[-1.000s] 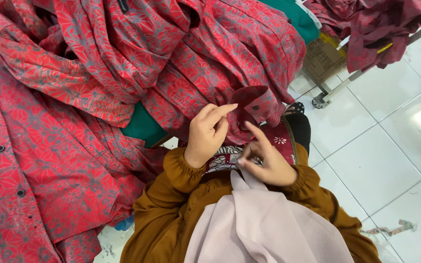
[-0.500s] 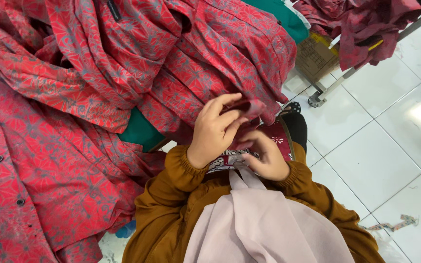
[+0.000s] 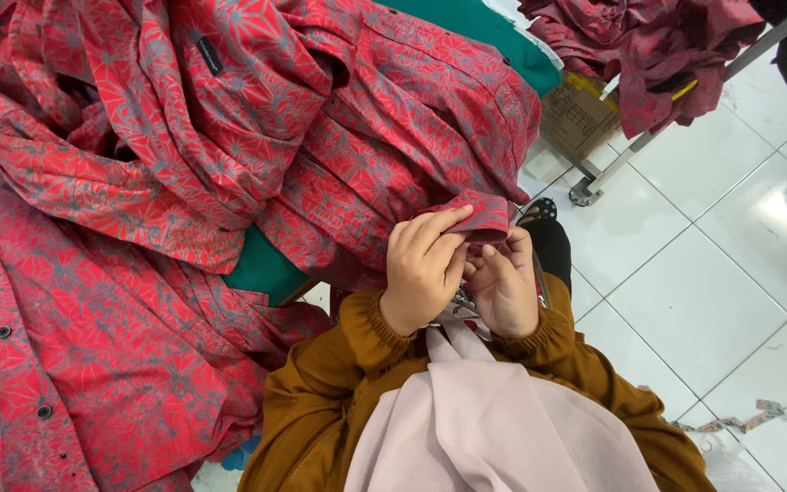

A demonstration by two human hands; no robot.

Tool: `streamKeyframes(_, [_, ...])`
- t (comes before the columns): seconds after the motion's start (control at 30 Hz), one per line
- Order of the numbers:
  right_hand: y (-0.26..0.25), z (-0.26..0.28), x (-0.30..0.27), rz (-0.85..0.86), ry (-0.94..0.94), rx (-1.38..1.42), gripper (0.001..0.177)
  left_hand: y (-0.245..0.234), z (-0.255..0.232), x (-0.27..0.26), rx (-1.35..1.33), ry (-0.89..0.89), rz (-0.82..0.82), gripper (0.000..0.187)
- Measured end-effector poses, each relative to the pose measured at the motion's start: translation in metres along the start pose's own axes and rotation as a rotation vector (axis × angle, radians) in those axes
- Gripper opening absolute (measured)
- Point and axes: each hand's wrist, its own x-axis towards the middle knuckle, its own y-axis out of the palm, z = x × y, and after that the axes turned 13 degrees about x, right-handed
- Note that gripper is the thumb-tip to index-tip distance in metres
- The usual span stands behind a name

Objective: The person folds a red patterned shirt by hand, aligning the collar and sleeves, smoothing the fabric, and folding it into a compact shape. The folded shirt is placed on a pile of similar shirts on a green work surface.

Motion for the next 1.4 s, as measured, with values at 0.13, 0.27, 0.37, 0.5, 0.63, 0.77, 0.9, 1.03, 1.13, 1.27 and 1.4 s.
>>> streamKeyframes(0.13, [-0.012,0.011,0.005,-0.061,0.044,-0.132,0.015,-0.002,0.004,-0.004,-0.012,0.044,0.054,0.017])
streamKeyframes(0.27, [-0.033,0.022,0.008,-0.073,0.157,-0.387,0.023,-0.004,0.007,-0.002,0.012,0.060,0.087,0.017])
streamKeyframes(0.37, [-0.048,0.017,0.011,-0.010,0.177,-0.278,0.015,-0.004,0.008,-0.001,0.036,0.047,0.091,0.018])
streamKeyframes(0.5, [-0.050,0.012,0.017,-0.017,0.217,-0.229,0.022,-0.009,0.007,-0.001,0.052,0.069,0.051,0.015])
streamKeyframes(0.63, [-0.040,0.008,0.014,-0.023,0.175,-0.340,0.017,-0.017,0.008,-0.001,0.156,0.066,0.046,0.012])
streamKeyframes(0.77, [-0.038,0.005,0.011,0.177,0.061,-0.435,0.011,-0.022,0.020,0.002,0.227,0.060,0.079,0.010])
streamKeyframes(0.9, [-0.037,0.001,0.021,0.147,0.009,-0.405,0.011,-0.027,0.026,0.002,0.119,0.062,0.037,0.011])
streamKeyframes(1.03, [-0.031,0.000,0.020,-0.031,0.036,-0.546,0.019,-0.033,0.024,-0.001,0.094,0.105,-0.004,0.014])
streamKeyframes(1.13, [-0.027,0.000,0.019,0.137,0.043,-0.667,0.014,-0.035,0.024,-0.002,0.141,0.093,-0.002,0.012])
streamKeyframes(1.27, [-0.025,-0.001,0.016,0.104,0.045,-0.734,0.014,-0.034,0.024,-0.002,0.203,0.103,-0.008,0.008])
streamKeyframes(1.4, [-0.021,-0.006,0.019,0.072,0.025,-0.618,0.011,-0.034,0.028,0.003,0.148,0.093,0.003,0.011])
